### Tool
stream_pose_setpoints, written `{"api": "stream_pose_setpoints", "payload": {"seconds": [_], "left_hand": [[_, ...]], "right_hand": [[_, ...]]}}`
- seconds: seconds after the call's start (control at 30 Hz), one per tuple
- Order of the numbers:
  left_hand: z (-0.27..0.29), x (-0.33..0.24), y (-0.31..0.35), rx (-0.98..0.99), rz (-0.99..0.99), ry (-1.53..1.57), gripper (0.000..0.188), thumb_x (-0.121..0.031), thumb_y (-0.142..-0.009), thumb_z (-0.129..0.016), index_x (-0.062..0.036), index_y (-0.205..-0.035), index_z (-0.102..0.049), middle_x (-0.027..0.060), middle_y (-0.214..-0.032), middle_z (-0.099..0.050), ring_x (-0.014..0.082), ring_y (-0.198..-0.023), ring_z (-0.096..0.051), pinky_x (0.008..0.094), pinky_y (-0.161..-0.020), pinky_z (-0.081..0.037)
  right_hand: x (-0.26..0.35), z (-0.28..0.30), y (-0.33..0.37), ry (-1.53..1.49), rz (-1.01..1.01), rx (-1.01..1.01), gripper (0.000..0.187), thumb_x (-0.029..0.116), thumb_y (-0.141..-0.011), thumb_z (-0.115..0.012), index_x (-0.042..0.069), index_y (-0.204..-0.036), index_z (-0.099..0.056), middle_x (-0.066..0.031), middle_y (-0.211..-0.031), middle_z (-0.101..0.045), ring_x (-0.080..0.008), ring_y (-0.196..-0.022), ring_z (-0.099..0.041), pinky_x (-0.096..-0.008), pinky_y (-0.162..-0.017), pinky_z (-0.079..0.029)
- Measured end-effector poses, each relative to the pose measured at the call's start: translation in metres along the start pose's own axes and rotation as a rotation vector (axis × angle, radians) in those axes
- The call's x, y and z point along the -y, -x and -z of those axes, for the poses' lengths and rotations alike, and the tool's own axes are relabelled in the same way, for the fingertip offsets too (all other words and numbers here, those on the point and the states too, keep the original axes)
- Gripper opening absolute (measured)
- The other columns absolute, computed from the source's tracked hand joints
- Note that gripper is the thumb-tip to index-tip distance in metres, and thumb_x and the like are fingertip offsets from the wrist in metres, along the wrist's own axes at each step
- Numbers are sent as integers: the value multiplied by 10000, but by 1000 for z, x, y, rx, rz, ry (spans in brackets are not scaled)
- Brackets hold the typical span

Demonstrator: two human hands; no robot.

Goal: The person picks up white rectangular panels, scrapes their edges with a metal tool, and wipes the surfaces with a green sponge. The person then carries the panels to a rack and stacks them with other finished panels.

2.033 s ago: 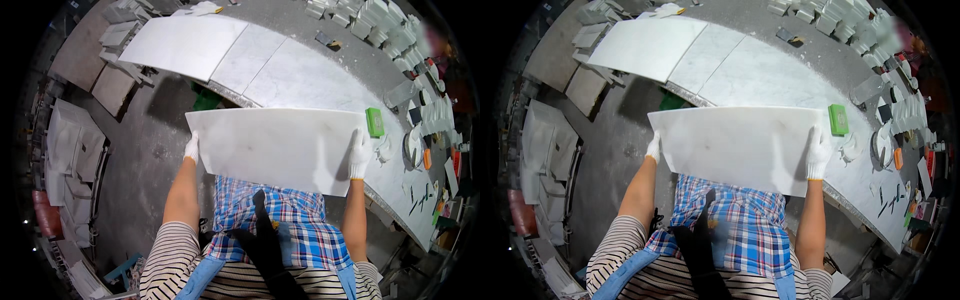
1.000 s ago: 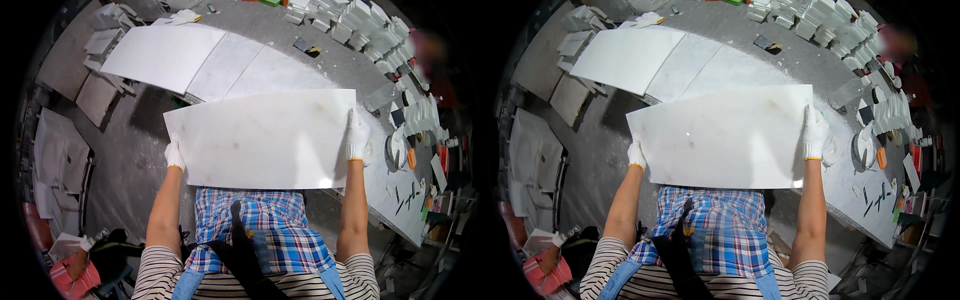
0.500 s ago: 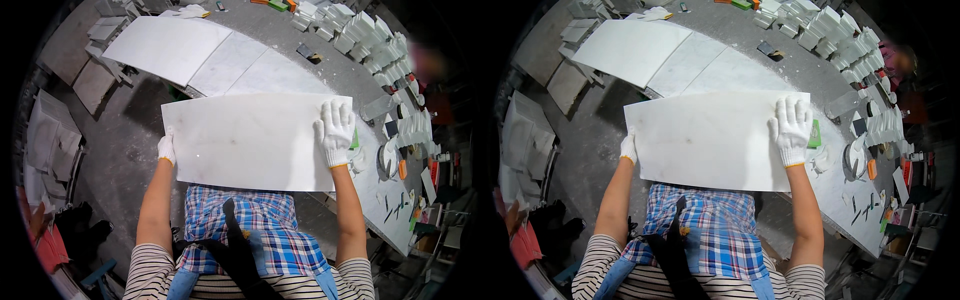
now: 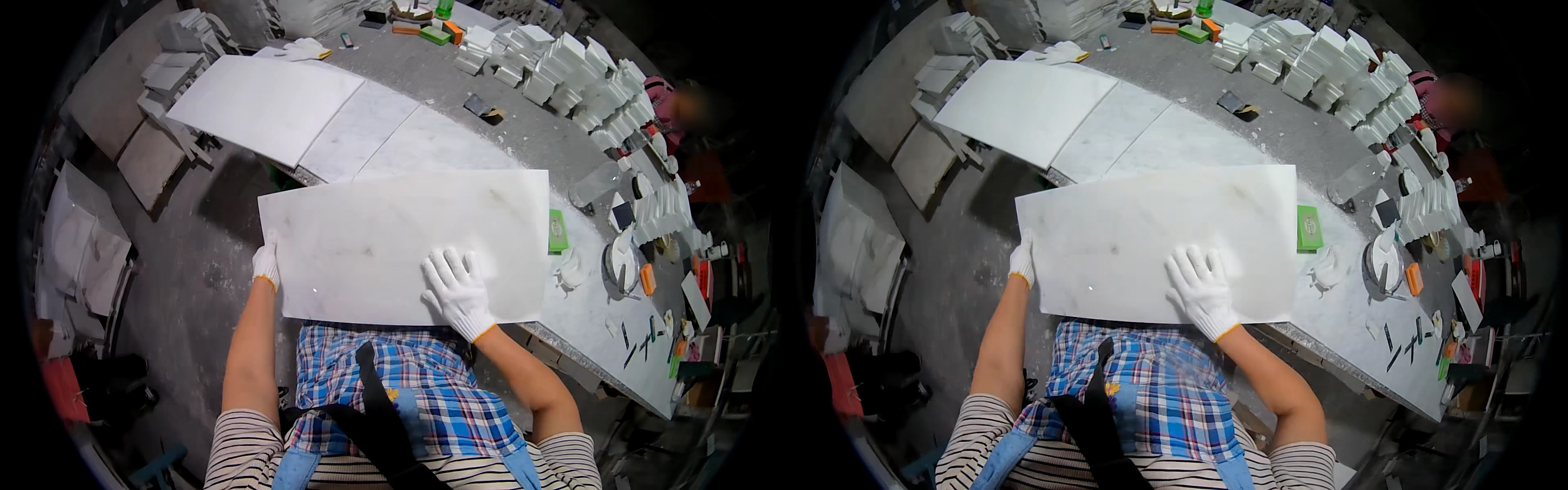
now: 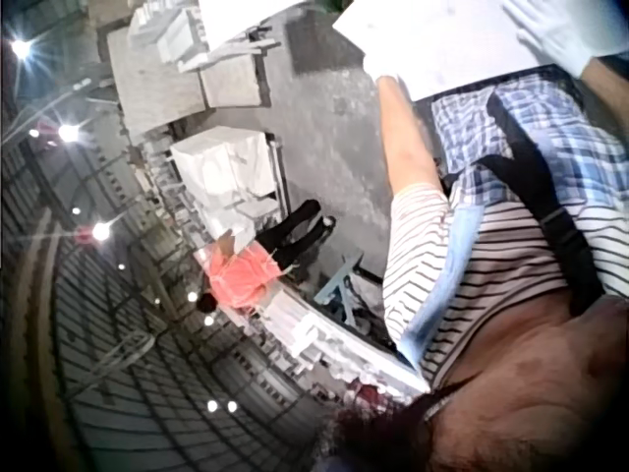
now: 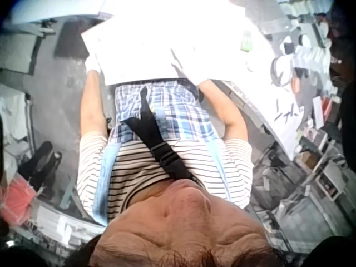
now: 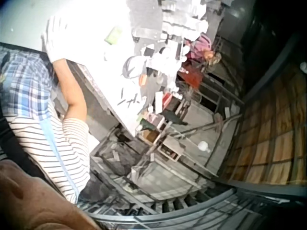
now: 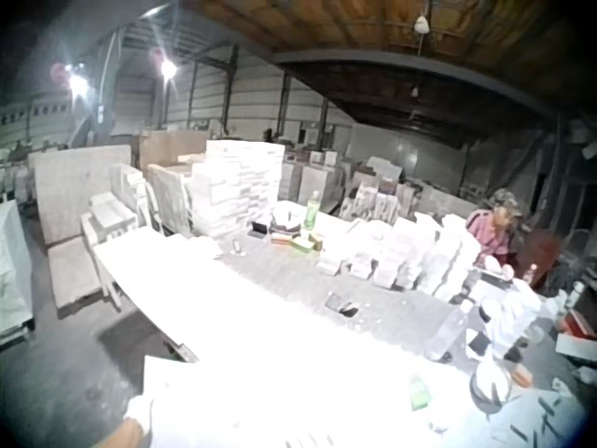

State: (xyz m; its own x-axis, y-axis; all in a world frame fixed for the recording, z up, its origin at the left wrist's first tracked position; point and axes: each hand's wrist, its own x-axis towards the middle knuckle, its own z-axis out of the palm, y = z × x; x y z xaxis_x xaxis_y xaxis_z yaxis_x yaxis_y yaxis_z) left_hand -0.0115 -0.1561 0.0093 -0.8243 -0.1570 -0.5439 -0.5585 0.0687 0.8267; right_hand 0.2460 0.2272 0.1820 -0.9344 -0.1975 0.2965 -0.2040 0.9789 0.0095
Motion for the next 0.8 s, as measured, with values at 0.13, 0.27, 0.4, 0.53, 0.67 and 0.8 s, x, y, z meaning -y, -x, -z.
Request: {"api": "stream_pose_setpoints", "payload": {"seconds": [0.13, 0.27, 0.4, 0.53, 0.67, 0.8], "left_hand": [[6, 15, -12, -39, -59, -32, 751, -608, -912, -590, 106, -1140, -633, 120, -1033, -676, 195, -903, -621, 353, -810, -509], [-2, 10, -11, -45, -43, -10, 781, -623, -894, -610, 123, -1121, -635, 112, -1001, -667, 181, -898, -588, 347, -803, -482], [-13, 7, -5, -4, -63, 56, 820, -622, -872, -628, 127, -1206, -601, 147, -1148, -665, 235, -982, -620, 367, -878, -486], [12, 15, -30, -39, -60, -84, 873, -667, -879, -581, 133, -1228, -593, 177, -1200, -658, 230, -1026, -626, 370, -893, -487], [12, 14, -35, -49, -22, -24, 748, -570, -890, -645, 87, -1245, -600, 153, -1180, -668, 230, -1004, -655, 367, -869, -525], [-2, 12, -31, 1, -29, -59, 925, -702, -858, -577, 139, -1244, -579, 201, -1228, -645, 240, -1091, -612, 367, -943, -469]], "right_hand": [[-37, 7, -12, 76, -19, -89, 563, 382, -787, -713, 98, -1261, -601, -119, -1287, -570, -318, -1190, -522, -534, -1068, -343], [-106, 22, -37, 265, -252, -146, 570, 410, -876, -622, 114, -1358, -547, -156, -1394, -521, -361, -1273, -471, -559, -1095, -299], [-146, 51, -55, 402, -602, -142, 591, 442, -911, -557, 89, -1383, -516, -184, -1426, -490, -343, -1312, -436, -533, -1058, -358], [-163, 21, -43, 182, -683, -331, 654, 465, -915, -554, 78, -1436, -467, -213, -1415, -506, -367, -1311, -451, -481, -1083, -344], [-135, 20, -50, 442, -528, -202, 661, 458, -919, -554, 67, -1444, -459, -212, -1441, -486, -376, -1347, -423, -500, -1110, -312], [-82, -24, -34, 299, -331, -121, 677, 454, -914, -581, 54, -1447, -461, -199, -1510, -411, -374, -1405, -366, -511, -1175, -237]]}}
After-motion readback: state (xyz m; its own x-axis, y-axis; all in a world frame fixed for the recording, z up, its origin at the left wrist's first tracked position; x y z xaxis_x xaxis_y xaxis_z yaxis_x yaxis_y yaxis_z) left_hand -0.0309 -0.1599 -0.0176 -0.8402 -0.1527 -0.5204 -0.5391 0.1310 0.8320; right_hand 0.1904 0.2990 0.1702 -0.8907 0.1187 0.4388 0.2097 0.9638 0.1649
